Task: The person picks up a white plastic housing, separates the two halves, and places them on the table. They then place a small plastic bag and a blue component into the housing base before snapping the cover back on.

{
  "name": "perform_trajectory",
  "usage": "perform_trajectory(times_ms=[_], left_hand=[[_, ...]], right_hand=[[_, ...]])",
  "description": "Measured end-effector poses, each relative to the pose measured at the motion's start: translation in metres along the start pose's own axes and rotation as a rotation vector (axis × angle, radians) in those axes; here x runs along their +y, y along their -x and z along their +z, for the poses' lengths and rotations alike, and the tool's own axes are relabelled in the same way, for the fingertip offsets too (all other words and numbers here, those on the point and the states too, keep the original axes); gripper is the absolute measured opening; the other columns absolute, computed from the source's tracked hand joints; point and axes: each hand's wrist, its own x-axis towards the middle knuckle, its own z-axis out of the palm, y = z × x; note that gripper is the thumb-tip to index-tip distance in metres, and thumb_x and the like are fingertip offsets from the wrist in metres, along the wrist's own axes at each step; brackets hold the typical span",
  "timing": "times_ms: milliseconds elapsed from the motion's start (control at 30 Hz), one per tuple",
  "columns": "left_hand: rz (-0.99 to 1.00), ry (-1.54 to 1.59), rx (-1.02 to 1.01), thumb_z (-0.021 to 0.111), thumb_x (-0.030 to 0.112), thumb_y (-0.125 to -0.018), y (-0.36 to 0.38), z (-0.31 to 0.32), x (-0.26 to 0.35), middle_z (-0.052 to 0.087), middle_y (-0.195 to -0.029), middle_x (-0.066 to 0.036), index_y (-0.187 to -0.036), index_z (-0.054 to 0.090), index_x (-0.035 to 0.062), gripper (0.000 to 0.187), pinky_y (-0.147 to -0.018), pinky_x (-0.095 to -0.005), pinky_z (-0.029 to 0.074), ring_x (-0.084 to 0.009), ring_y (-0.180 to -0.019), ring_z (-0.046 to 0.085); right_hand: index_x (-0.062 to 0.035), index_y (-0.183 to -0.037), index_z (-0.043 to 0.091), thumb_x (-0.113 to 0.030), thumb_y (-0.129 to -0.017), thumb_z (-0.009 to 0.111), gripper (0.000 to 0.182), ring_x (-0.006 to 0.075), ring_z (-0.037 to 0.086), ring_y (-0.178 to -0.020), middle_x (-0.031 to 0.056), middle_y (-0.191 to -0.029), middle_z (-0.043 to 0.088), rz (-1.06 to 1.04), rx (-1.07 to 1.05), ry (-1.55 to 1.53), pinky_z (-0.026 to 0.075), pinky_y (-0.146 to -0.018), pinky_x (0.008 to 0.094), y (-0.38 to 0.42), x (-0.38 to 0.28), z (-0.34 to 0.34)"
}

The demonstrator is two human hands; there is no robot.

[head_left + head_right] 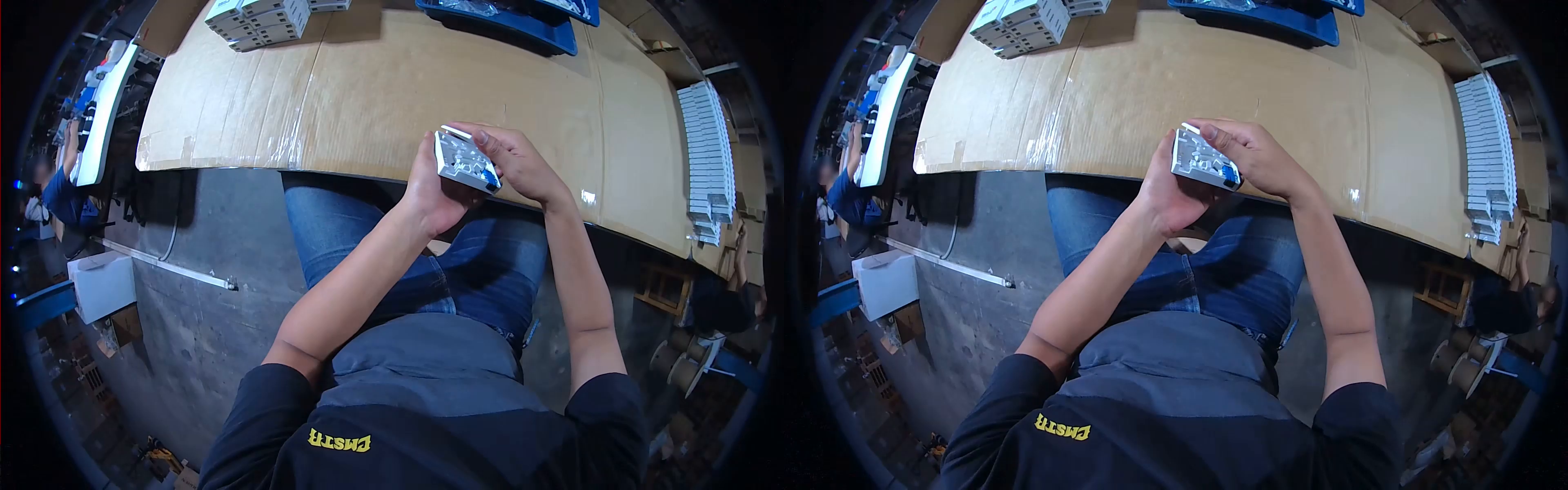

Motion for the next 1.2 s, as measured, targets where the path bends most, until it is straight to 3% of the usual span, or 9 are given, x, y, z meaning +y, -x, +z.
perform_trajectory(times_ms=[433, 533, 633, 733, 833, 1033, 1200], left_hand=[[-0.026, 0.076, -0.015, 0.017, 0.067, -0.106, -0.002, 0.003, 0.0, 0.051, -0.144, -0.015, -0.153, 0.039, 0.0123, 0.076, -0.117, -0.0513, 0.038, -0.0308, -0.137, 0.049], [-0.027, 0.072, -0.035, 0.017, 0.068, -0.106, -0.005, 0.0, 0.0, 0.049, -0.146, -0.016, -0.155, 0.037, 0.0124, 0.076, -0.119, -0.0521, 0.036, -0.032, -0.14, 0.047], [-0.047, 0.102, -0.067, 0.017, 0.068, -0.106, -0.008, -0.004, -0.001, 0.048, -0.147, -0.017, -0.156, 0.036, 0.012, 0.077, -0.119, -0.0522, 0.036, -0.0326, -0.14, 0.047], [-0.039, 0.097, -0.013, 0.019, 0.063, -0.108, -0.007, -0.004, -0.003, 0.051, -0.144, -0.018, -0.15, 0.043, 0.0098, 0.072, -0.116, -0.0522, 0.041, -0.0325, -0.136, 0.051], [-0.041, 0.055, -0.009, 0.015, 0.068, -0.106, -0.009, -0.007, -0.003, 0.046, -0.149, -0.018, -0.157, 0.033, 0.0106, 0.079, -0.119, -0.0526, 0.036, -0.033, -0.141, 0.046], [-0.033, 0.044, -0.011, 0.014, 0.066, -0.107, -0.008, -0.005, -0.003, 0.045, -0.15, -0.019, -0.157, 0.032, 0.0092, 0.078, -0.12, -0.0536, 0.036, -0.0336, -0.142, 0.046], [-0.045, 0.07, 0.024, 0.02, 0.063, -0.108, -0.008, -0.004, -0.002, 0.051, -0.143, -0.017, -0.149, 0.043, 0.0112, 0.07, -0.116, -0.0524, 0.041, -0.0319, -0.135, 0.052]], right_hand=[[0.0009, -0.132, 0.067, -0.043, -0.107, 0.055, 0.052, 0.019, 0.066, -0.11, 0.0151, -0.13, 0.069, -0.185, 0.096, 0.18, 0.051, -0.095, 0.0294, -0.003, 0.015, 0.012], [0.0011, -0.138, 0.063, -0.042, -0.108, 0.052, 0.054, 0.0221, 0.063, -0.121, 0.0164, -0.137, 0.066, -0.122, 0.034, 0.184, 0.048, -0.105, 0.0321, -0.002, 0.009, 0.01], [0.0012, -0.138, 0.063, -0.043, -0.107, 0.054, 0.055, 0.0213, 0.063, -0.121, 0.0165, -0.136, 0.067, -0.1, 0.025, 0.205, 0.048, -0.104, 0.0316, -0.001, 0.01, 0.009], [0.0016, -0.139, 0.062, -0.045, -0.106, 0.055, 0.057, 0.0209, 0.064, -0.119, 0.0166, -0.135, 0.067, -0.096, 0.008, 0.205, 0.048, -0.103, 0.031, -0.002, 0.014, 0.009], [0.0019, -0.139, 0.062, -0.047, -0.106, 0.055, 0.06, 0.0209, 0.065, -0.117, 0.0167, -0.133, 0.069, -0.091, -0.005, 0.196, 0.049, -0.102, 0.031, -0.002, 0.019, 0.007], [0.0024, -0.139, 0.061, -0.05, -0.105, 0.055, 0.063, 0.0202, 0.066, -0.113, 0.0169, -0.129, 0.071, -0.085, -0.011, 0.251, 0.051, -0.098, 0.0312, -0.002, 0.015, 0.006], [0.001, -0.139, 0.062, -0.05, -0.105, 0.055, 0.062, 0.0207, 0.066, -0.112, 0.0164, -0.129, 0.07, -0.124, 0.004, 0.33, 0.051, -0.098, 0.0315, -0.002, 0.016, 0.007]])
